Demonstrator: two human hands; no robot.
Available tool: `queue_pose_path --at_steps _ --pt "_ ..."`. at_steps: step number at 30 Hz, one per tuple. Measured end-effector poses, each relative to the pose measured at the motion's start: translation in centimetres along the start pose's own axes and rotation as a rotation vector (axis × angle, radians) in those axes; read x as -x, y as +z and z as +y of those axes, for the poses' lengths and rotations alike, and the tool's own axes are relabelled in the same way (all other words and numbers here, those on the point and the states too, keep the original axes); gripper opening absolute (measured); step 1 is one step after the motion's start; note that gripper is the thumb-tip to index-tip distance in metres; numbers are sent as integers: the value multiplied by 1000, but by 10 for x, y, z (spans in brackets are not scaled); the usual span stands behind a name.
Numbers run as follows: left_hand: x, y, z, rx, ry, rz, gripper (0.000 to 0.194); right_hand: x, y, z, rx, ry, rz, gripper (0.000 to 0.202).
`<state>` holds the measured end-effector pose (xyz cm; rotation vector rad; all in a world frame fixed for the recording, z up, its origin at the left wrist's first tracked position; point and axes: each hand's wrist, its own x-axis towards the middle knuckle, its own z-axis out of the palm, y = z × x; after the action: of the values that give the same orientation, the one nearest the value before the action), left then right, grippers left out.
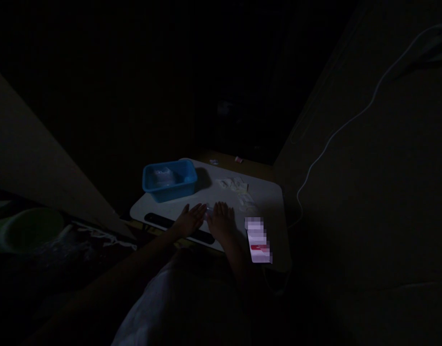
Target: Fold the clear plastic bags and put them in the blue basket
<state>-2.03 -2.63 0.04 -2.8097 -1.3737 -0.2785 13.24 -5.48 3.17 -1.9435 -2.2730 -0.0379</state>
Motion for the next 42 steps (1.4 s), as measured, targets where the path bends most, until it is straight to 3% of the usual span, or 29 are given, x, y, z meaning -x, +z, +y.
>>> queue_pose_path --at_steps 4,13,21,24,27,34,39,42 --pt "1 -2 0 -16 4 -12 46 1 16 -7 -25 -124 -20 58" --pt "2 -1 1 -4 -1 12 47 14 24 6 35 -3 5 62" --pt "1 4 -2 5 4 29 46 4 -5 -3 33 146 -33 65" --pt "1 3 -1 10 -3 16 46 -4 -12 -14 -27 20 -7 61" --pt "1 -1 0 6 -7 0 48 -6 -3 -21 -64 -80 -12 57" --pt "1 -1 0 -21 0 -18 47 2 23 -7 -14 -47 -21 60" --pt "2 2 -1 -18 12 16 47 5 15 11 36 -44 7 59" --pt "1 2 -1 -12 9 18 47 6 2 17 67 -128 15 53"
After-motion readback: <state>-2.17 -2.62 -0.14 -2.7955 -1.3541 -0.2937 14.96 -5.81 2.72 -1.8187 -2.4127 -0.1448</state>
